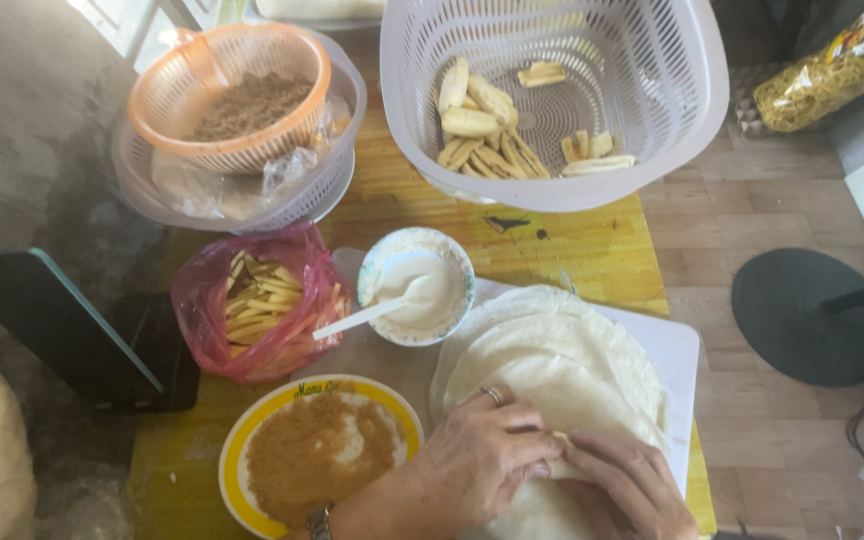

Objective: The person places thin sheets on a cutting board, adds french fries and banana pieces, then rolls the sheets into cylindrical wraps. The finished wraps are placed on a metal tray.

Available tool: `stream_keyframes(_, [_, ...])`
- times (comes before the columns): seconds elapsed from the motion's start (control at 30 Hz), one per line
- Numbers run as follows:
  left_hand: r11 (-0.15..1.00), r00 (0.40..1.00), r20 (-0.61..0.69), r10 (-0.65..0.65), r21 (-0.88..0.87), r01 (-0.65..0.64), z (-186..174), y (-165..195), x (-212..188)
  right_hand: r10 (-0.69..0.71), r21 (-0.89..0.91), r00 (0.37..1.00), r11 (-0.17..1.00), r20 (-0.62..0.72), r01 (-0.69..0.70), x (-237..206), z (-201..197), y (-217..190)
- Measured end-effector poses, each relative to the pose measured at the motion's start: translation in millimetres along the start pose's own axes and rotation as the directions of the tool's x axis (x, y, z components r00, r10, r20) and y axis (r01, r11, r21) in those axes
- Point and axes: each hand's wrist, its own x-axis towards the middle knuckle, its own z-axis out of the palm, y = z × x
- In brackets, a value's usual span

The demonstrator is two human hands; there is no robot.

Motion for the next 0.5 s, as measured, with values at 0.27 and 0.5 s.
stream_keyframes(0.27, [1.0, 1.0, -0.017, 0.01, 0.002, -0.01, 11.9, -16.8, -3.9, -0.297, -0.108, 0.955, 0.949, 0.014, 0.297, -7.6, 14.2, 35.6])
stream_keyframes(0.5, [0.985, 1.0, -0.008, 0.023, -0.169, -0.024, -2.0, -12.7, -3.8, -0.211, -0.042, 0.963, 0.974, 0.168, 0.221, -10.0, -3.1, 29.5])
